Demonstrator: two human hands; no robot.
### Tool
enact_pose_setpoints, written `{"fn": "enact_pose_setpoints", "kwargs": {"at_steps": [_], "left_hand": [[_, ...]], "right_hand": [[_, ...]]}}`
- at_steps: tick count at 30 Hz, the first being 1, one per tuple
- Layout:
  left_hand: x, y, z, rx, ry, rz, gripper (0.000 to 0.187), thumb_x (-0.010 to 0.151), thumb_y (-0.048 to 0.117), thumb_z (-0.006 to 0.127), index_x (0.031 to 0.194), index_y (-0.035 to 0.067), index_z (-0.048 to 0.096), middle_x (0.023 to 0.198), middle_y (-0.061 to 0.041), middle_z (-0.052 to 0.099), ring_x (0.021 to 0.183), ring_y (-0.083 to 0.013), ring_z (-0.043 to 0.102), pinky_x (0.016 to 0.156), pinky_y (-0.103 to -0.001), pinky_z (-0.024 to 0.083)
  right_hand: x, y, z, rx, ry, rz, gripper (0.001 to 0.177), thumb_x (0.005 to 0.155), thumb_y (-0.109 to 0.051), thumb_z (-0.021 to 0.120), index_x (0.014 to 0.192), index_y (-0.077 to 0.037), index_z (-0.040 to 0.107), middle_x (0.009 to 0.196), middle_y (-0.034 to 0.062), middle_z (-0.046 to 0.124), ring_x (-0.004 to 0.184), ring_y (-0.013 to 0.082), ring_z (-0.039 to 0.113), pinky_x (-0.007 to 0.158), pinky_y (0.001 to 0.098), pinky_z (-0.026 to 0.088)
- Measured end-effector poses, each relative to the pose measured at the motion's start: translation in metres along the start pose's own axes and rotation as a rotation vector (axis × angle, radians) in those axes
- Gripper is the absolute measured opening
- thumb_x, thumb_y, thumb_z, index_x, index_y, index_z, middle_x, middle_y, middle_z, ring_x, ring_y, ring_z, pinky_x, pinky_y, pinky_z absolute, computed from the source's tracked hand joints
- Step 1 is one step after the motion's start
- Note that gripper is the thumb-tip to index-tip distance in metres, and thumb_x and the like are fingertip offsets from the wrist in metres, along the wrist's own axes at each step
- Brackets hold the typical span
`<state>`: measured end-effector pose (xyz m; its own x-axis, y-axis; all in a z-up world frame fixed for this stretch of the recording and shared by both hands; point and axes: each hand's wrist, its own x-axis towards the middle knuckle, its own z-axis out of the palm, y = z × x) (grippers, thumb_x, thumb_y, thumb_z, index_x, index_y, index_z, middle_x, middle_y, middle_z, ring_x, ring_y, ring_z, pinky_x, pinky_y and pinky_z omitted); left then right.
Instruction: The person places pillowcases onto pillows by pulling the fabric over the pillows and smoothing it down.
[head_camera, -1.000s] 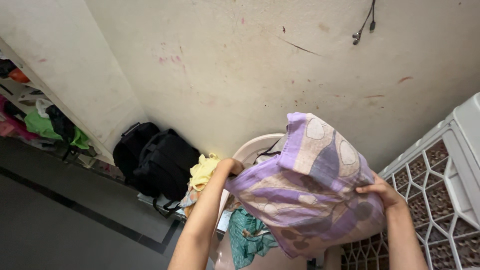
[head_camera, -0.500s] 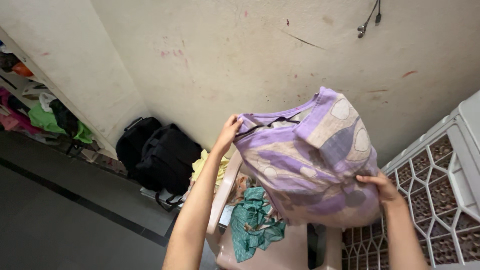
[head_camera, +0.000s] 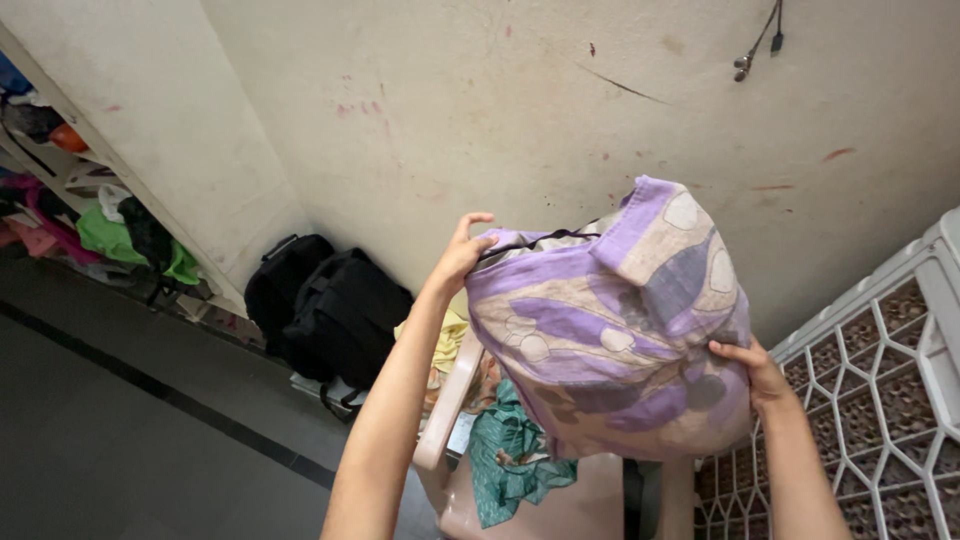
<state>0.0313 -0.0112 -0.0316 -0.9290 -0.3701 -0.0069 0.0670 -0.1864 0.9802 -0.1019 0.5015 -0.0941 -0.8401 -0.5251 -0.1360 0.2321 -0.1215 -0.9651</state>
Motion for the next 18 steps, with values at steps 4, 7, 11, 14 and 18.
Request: {"fn": "enact_pose_setpoints", "kwargs": {"at_steps": [4, 7, 11, 14, 18], "left_hand": [[-0.009, 0.019, 0.003, -0.080, -0.198, 0.204, 0.041, 0.097, 0.001, 0.050, 0.134, 0.002, 0.066, 0.131, -0.006, 0.068, 0.114, -0.0120, 0.065, 0.097, -0.024, 0.051], [-0.022, 0.034, 0.012, -0.110, -0.181, 0.143, 0.050, 0.091, -0.005, 0.044, 0.134, 0.006, 0.067, 0.133, -0.006, 0.068, 0.111, -0.0143, 0.066, 0.096, -0.025, 0.052], [-0.038, 0.053, 0.026, -0.148, -0.220, 0.200, 0.049, 0.094, -0.005, 0.046, 0.136, 0.005, 0.067, 0.133, -0.007, 0.067, 0.112, -0.0154, 0.063, 0.097, -0.027, 0.050], [-0.047, 0.062, 0.039, -0.121, -0.224, 0.217, 0.049, 0.091, -0.004, 0.047, 0.135, 0.005, 0.067, 0.135, -0.006, 0.067, 0.118, -0.0151, 0.062, 0.102, -0.026, 0.048], [-0.055, 0.072, 0.044, -0.125, -0.289, 0.252, 0.053, 0.084, 0.001, 0.045, 0.131, 0.000, 0.069, 0.137, -0.008, 0.068, 0.125, -0.0190, 0.061, 0.110, -0.030, 0.044]], "right_hand": [[-0.002, 0.004, 0.002, -0.076, -0.013, 0.017, 0.071, 0.075, -0.009, 0.077, 0.141, 0.003, 0.054, 0.124, 0.0155, 0.067, 0.110, 0.0301, 0.065, 0.097, 0.0440, 0.053], [-0.009, 0.003, 0.010, -0.138, 0.060, 0.110, 0.082, 0.070, -0.010, 0.076, 0.147, -0.006, 0.047, 0.135, 0.0128, 0.063, 0.122, 0.0304, 0.061, 0.101, 0.0484, 0.052], [-0.012, 0.009, 0.010, -0.220, 0.070, 0.161, 0.088, 0.069, -0.011, 0.077, 0.151, -0.008, 0.046, 0.141, 0.0137, 0.059, 0.127, 0.0317, 0.057, 0.104, 0.0531, 0.047], [-0.005, 0.030, 0.002, -0.332, 0.077, 0.157, 0.088, 0.070, -0.008, 0.078, 0.151, -0.012, 0.044, 0.145, 0.0054, 0.058, 0.134, 0.0232, 0.050, 0.112, 0.0467, 0.037], [0.003, 0.053, -0.004, -0.296, 0.035, 0.088, 0.079, 0.072, -0.004, 0.078, 0.146, -0.005, 0.051, 0.137, 0.0104, 0.064, 0.132, 0.0261, 0.053, 0.115, 0.0434, 0.035]]}}
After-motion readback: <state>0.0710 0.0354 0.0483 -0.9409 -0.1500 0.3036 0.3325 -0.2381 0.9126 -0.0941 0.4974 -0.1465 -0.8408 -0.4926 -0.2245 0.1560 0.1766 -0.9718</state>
